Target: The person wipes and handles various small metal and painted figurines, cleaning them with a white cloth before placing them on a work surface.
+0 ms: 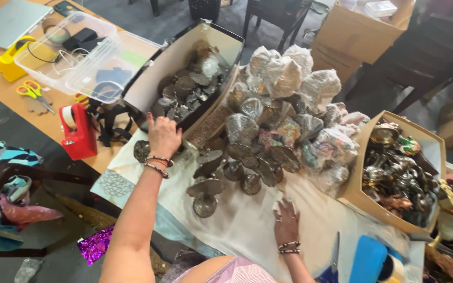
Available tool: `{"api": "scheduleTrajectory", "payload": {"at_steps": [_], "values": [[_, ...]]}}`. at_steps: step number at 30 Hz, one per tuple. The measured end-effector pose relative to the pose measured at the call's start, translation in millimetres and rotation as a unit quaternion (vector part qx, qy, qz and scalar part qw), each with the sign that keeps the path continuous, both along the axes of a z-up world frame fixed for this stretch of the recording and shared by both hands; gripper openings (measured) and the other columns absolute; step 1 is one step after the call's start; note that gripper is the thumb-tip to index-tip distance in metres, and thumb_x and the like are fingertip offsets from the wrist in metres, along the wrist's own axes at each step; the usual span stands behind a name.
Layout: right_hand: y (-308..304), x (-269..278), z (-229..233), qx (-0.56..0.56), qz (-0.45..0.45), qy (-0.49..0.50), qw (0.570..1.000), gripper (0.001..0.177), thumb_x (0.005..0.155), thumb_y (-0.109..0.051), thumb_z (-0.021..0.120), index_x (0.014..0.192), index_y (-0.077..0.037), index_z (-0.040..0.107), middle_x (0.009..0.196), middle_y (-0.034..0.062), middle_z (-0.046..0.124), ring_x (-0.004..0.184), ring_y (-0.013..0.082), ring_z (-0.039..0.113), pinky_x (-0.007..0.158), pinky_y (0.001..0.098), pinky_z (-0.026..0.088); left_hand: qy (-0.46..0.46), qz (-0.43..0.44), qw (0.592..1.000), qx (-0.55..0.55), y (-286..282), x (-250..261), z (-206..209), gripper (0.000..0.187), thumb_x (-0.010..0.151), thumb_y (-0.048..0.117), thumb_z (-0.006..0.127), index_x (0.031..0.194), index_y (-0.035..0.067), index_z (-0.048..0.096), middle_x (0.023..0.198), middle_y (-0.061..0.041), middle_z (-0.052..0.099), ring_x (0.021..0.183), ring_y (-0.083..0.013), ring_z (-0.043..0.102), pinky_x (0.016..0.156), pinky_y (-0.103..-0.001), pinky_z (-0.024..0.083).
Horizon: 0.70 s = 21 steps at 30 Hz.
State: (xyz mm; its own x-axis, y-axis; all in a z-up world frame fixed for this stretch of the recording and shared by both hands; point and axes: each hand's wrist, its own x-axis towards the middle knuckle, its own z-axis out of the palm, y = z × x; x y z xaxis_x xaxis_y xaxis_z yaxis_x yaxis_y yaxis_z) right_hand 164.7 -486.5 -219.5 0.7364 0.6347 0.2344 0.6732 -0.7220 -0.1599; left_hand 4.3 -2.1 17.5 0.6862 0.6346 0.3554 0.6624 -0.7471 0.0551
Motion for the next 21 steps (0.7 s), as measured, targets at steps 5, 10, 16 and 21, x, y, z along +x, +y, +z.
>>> {"api": "scheduleTrajectory", "payload": {"at_steps": [5, 10, 16, 21], "values": [[32.7, -14.6, 28.9, 0.157, -0.079, 0.128, 0.976, 0.044, 0.106, -0.036, 0.050, 0.145, -0.016, 0.056, 0.158, 0.0071, 0.047, 0.152, 0.0234, 0.038, 0.127, 0.0491, 0.032, 0.018, -0.052, 0.996, -0.066, 28.1, -0.6, 28.1, 0.034, 0.096, 0.038, 0.058, 0.092, 0.012, 0.079, 0.099, -0.010, 0.077, 0.105, -0.0272, 0.070, 0.127, -0.053, 0.029], [71.2, -49.5, 81.1, -0.023, -0.071, -0.011, 0.997, 0.055, 0.088, -0.044, 0.061, 0.135, -0.014, 0.059, 0.153, 0.0132, 0.046, 0.144, 0.0365, 0.040, 0.116, 0.0569, 0.033, -0.060, 0.019, 0.958, -0.278, 103.2, 23.6, 67.4, 0.036, 0.098, 0.046, 0.055, 0.124, 0.026, 0.070, 0.109, -0.014, 0.075, 0.107, -0.0401, 0.069, 0.091, -0.051, 0.054], [71.1, -53.3, 74.5, -0.017, -0.061, -0.093, 0.994, 0.056, 0.089, -0.042, 0.059, 0.138, -0.014, 0.056, 0.154, 0.0153, 0.046, 0.144, 0.0380, 0.042, 0.115, 0.0610, 0.037, 0.015, -0.085, 0.958, -0.274, 212.5, 125.6, -23.3, 0.051, 0.089, 0.050, 0.070, 0.131, 0.022, 0.066, 0.129, -0.015, 0.069, 0.120, -0.0362, 0.064, 0.101, -0.049, 0.051], [71.2, -52.9, 76.1, -0.061, -0.083, -0.050, 0.993, 0.061, 0.086, -0.043, 0.059, 0.141, -0.017, 0.051, 0.156, 0.0128, 0.041, 0.146, 0.0362, 0.038, 0.116, 0.0602, 0.034, 0.053, -0.068, 0.966, -0.244, 208.6, 185.6, -52.6, 0.077, 0.071, 0.043, 0.083, 0.140, 0.020, 0.057, 0.138, -0.016, 0.056, 0.125, -0.0381, 0.057, 0.097, -0.051, 0.050]]}}
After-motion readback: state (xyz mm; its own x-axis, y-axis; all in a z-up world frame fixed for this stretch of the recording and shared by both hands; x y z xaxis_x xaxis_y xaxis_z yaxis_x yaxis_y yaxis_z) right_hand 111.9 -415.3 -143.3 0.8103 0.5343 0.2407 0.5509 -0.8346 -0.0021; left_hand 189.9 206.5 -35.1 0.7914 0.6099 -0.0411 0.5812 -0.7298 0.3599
